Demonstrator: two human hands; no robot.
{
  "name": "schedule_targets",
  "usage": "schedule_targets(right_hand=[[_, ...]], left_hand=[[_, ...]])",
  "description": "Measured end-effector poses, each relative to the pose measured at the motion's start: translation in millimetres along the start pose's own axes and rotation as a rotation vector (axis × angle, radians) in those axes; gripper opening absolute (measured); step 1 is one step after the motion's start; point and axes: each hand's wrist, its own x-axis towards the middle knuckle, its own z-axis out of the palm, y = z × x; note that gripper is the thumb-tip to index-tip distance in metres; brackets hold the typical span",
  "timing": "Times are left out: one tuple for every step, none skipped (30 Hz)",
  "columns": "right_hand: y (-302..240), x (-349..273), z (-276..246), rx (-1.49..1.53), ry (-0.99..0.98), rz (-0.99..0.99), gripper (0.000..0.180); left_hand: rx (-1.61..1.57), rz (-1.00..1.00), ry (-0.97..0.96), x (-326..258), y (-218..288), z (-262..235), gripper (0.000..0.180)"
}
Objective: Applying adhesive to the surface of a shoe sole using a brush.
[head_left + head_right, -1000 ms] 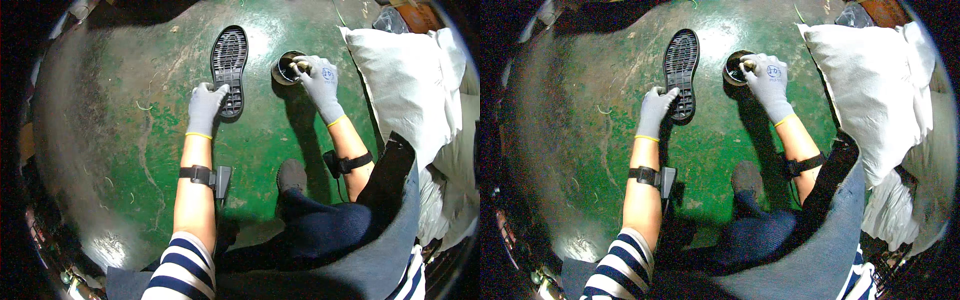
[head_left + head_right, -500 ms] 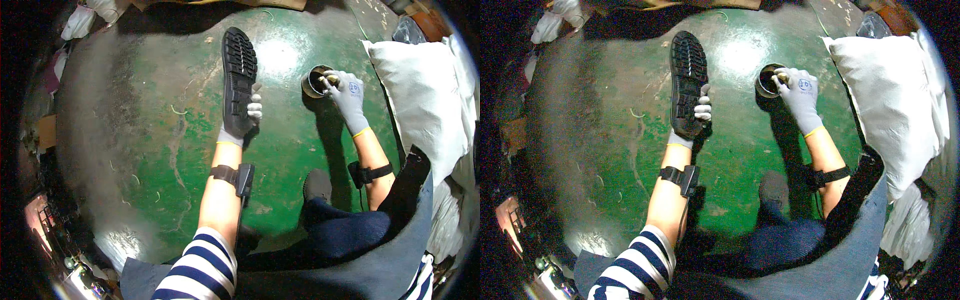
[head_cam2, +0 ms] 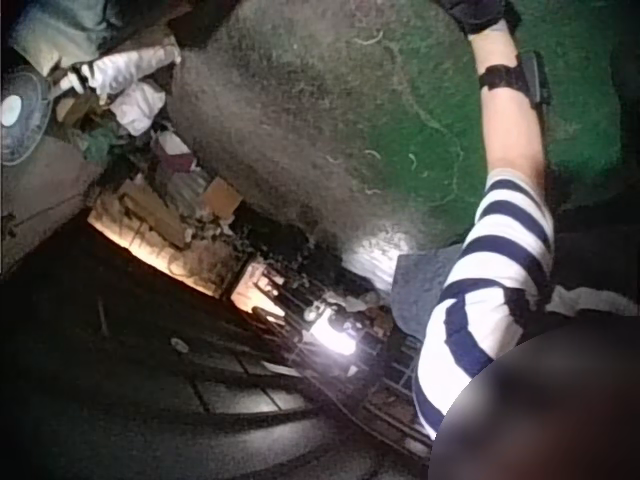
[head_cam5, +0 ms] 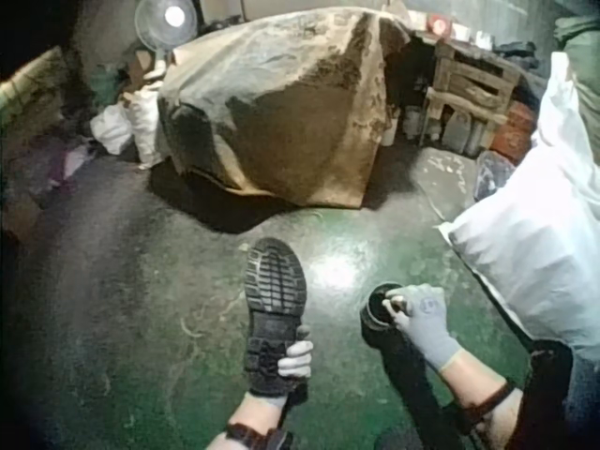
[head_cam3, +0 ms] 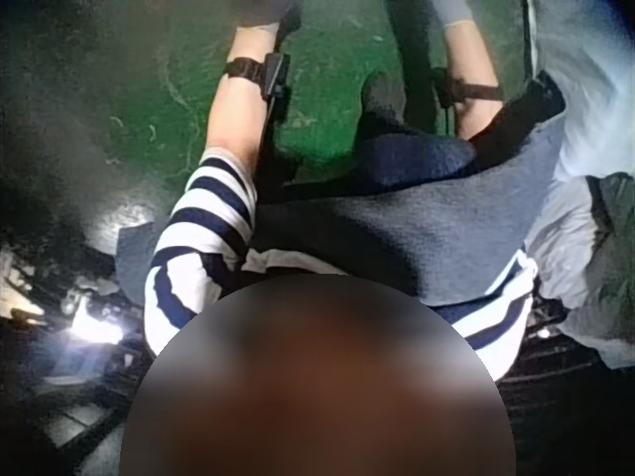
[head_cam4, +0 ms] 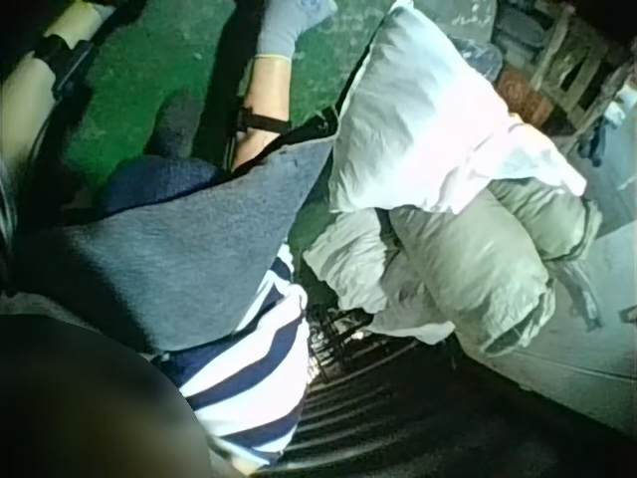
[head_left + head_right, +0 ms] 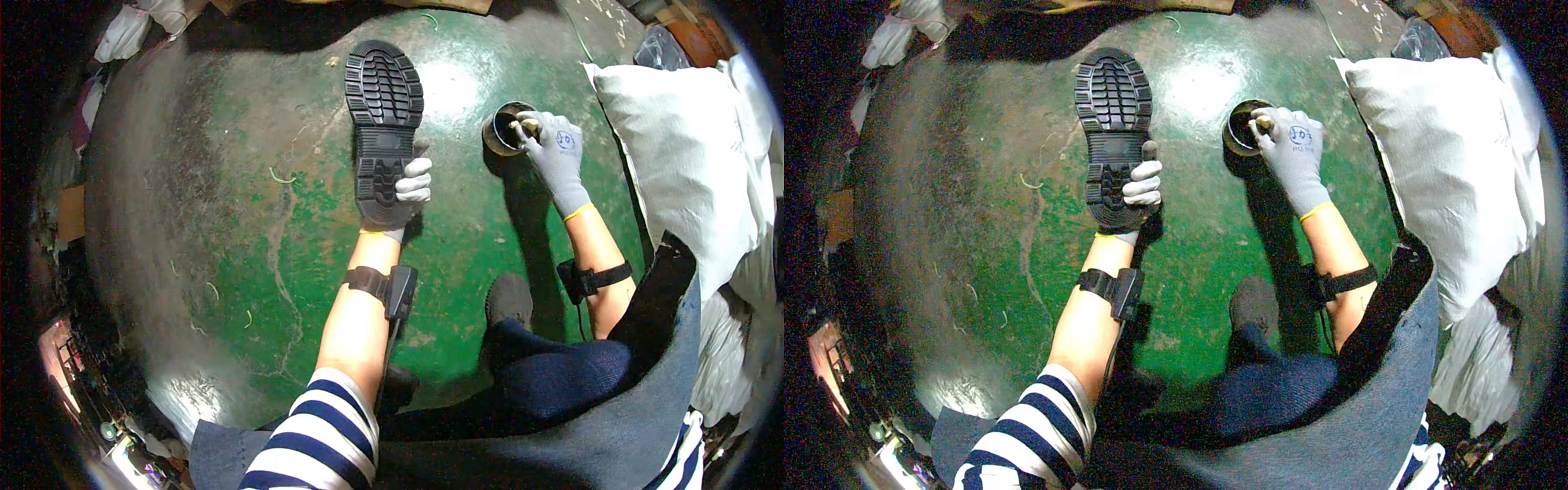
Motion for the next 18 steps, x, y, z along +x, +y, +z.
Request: schedule_targets(right_hand=[[-1, 0, 1, -0.004, 0.007, -0.006, 0.016], [-1, -1, 1, 0.0, 0.004, -0.007, 0.016], [-1, -1, 2, 0.007, 0.008, -0.009, 0.016], [1, -1, 1, 0.007, 0.012, -0.01, 0.016], [4, -2, 1, 0.002, 0.01, -0.01, 0.016], [7, -2, 0, -0.009, 0.021, -0.017, 0.016], [12, -4, -1, -0.025, 0.028, -0.022, 0.016], [13, -3, -2, -0.035, 0.027, -0.022, 0.016], [11, -2, -2, -0.026, 0.023, -0.01, 0.016], [-4, 5, 3, 0.016, 0.028, -0.01, 0.016], [-7, 4, 6, 0.056, 0.042, -0.005, 0.016], [-11, 3, 9, 0.068, 0.065, -0.017, 0.015], [-14, 1, 11, 0.054, 0.07, -0.035, 0.015], [23, -13, 5, -0.048, 0.052, -0.032, 0.015], [11, -6, 3, -0.02, 0.023, -0.016, 0.015], [6, -3, 2, -0.017, 0.023, -0.031, 0.015], [2, 0, 2, -0.018, 0.018, -0.025, 0.015], [-2, 3, 1, -0.022, 0.013, -0.018, 0.015]], left_hand=[[-0.014, -0.001, -0.021, 1, 1, 0, 0.085], [-0.028, -0.002, -0.043, 2, 1, 0, 0.085], [-0.016, -0.006, 0.015, 1, 3, 2, 0.069], [-0.02, -0.007, 0.013, 3, 3, 1, 0.069], [0.0, 0.006, 0.031, 6, 3, 0, 0.068], [0.019, 0.02, 0.048, 8, 2, -2, 0.066], [0.044, 0.066, 0.114, 10, 1, -5, 0.063], [0.168, 0.132, 0.224, 9, 5, -4, 0.059], [0.435, 0.195, 0.431, 4, 20, -3, 0.059], [0.731, 0.278, 0.648, -12, 44, 4, 0.06], [1.181, 0.436, 1.142, 0, 33, 27, 0.052], [1.639, 0.642, 1.248, -8, 54, 7, 0.054], [1.798, 0.542, 1.442, -7, 60, 11, 0.053], [2.034, 0.358, 1.556, 37, 19, 4, 0.048], [2.233, 0.304, 1.566, 29, 31, 14, 0.046], [2.419, 0.226, 1.563, 24, 39, 16, 0.046], [2.409, 0.242, 1.576, 19, 37, 13, 0.046], [2.527, 0.387, 1.691, 16, 33, 6, 0.044]])
